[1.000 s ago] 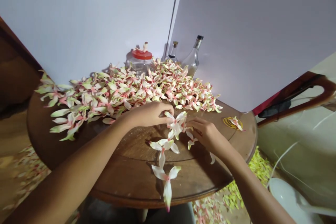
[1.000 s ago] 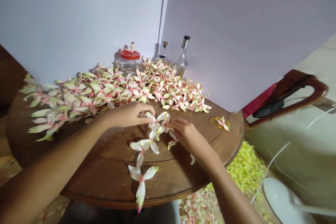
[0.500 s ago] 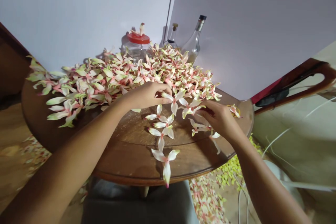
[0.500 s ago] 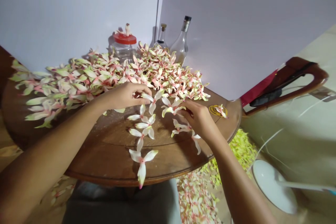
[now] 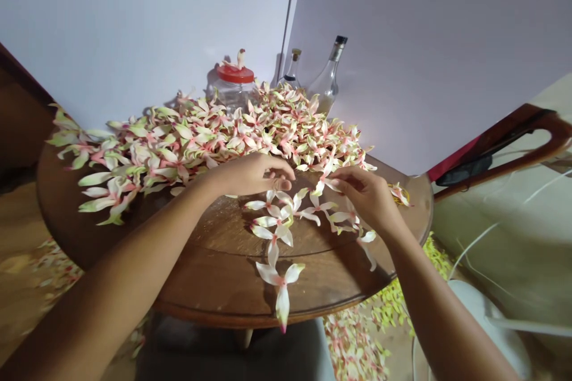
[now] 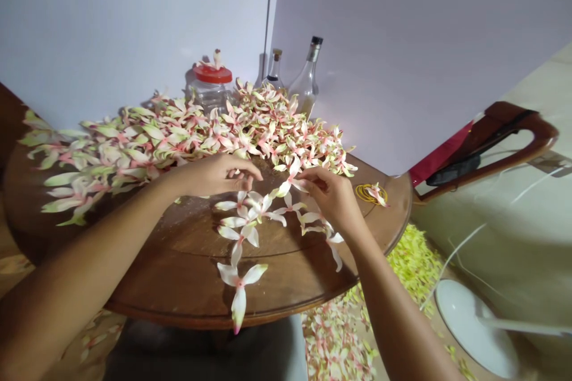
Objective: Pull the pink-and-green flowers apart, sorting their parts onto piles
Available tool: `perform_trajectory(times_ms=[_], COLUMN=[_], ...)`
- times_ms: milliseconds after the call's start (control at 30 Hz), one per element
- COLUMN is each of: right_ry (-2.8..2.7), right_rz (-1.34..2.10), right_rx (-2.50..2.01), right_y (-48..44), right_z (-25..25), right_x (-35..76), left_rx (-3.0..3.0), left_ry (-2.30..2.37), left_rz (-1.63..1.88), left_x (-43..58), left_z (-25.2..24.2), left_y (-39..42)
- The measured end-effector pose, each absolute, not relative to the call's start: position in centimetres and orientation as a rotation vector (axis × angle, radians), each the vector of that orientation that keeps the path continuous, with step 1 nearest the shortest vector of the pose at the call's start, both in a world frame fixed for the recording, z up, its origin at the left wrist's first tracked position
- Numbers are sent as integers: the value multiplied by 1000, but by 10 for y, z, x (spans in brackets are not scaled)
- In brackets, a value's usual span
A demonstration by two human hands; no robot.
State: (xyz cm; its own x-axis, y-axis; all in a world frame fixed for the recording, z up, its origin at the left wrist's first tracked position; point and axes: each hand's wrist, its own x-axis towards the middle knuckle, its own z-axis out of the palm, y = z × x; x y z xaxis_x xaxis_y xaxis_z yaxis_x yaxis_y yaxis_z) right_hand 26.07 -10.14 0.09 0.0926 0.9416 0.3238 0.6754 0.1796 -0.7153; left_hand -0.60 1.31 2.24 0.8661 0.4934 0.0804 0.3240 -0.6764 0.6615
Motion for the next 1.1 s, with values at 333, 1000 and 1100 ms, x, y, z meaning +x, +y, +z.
perform_trajectory(times_ms=[333, 1000, 1100], right_ry=[-1601, -1840, -1819], right_rz=[412, -6, 25], right_rx=[-1378, -1218, -1191], right_y=[-58, -54, -60], right_z=[17, 7, 11], right_x=[217, 227, 226], left_rx=[2250, 1950, 2014], left_ry=[685, 637, 547], left_rz=[857, 1019, 1102], left_x=[6, 8, 8], left_z=[16, 19, 19], left_y=[1, 5, 2])
